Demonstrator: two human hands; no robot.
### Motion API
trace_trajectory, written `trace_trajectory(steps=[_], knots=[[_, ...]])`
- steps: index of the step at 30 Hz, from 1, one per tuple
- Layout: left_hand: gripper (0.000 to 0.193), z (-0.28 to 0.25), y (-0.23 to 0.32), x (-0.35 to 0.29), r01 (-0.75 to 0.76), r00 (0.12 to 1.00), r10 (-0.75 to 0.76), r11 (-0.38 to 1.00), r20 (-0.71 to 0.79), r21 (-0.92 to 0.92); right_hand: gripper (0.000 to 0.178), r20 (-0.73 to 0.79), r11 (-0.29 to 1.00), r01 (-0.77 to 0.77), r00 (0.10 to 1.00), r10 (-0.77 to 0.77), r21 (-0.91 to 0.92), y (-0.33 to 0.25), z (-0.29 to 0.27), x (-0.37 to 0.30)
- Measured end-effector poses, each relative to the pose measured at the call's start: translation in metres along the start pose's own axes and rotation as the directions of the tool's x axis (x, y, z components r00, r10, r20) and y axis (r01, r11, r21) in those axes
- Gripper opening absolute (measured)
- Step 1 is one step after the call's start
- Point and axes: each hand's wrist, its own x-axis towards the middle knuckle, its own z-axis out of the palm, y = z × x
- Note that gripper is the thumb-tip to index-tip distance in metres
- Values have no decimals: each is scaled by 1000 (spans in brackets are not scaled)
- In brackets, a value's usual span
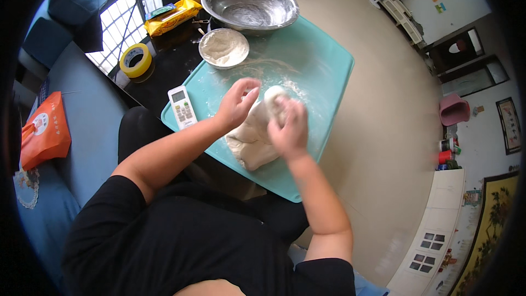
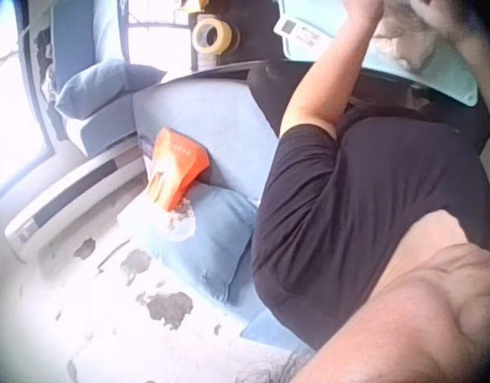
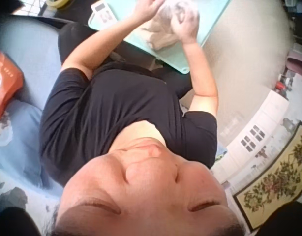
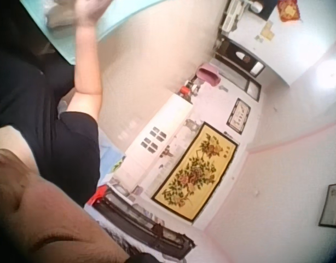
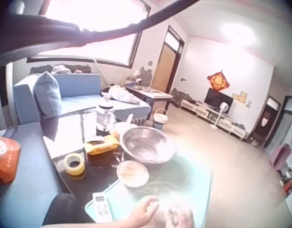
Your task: The person kneads a large mass of dough on a light green cutting board. They repeatedly fold, press, and turn the dough by hand, occasionally adding flour from a nearby bowl to prevent sticking. The dough is worked into a cohesive, smooth ball throughout the clip.
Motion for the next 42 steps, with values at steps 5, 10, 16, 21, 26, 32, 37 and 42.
trace_trajectory(steps=[5, 10, 16, 21, 26, 32, 37, 42], knots=[[48, 19, 34, 16, -199, 805, 118, 977, 581, 77, 51, 90, 981, -108, 991, 95, 160, -19, -33, -49], [75, 12, 33, -24, -654, 675, 261, 645, 690, 396, 115, 444, 923, -151, 841, 308, -354, 5, -46, -47], [104, 17, 8, 18, -474, 774, 31, 689, 632, 548, 118, 415, 886, -420, 782, 464, -198, 52, 5, -28], [99, 32, -7, 83, -377, 698, -317, 600, 642, 706, 110, 434, 774, -565, 645, 630, -285, 91, 25, 11], [87, 50, -37, 113, -342, 754, -293, 590, 588, 732, 90, 316, 710, -664, 639, 701, -235, 121, 40, 27], [66, 46, -32, 88, -306, 895, -143, 492, 423, 815, 68, 206, 681, -649, 655, 727, -338, 112, 55, 33], [95, -12, -10, 69, -294, 770, -106, 817, 629, 497, 102, 579, 856, -512, 678, 454, -71, 59, -24, 28], [113, -32, 37, 29, -352, 784, -102, 739, 612, 575, 114, 464, 839, -412, 701, 541, -356, -1, -33, 16]])
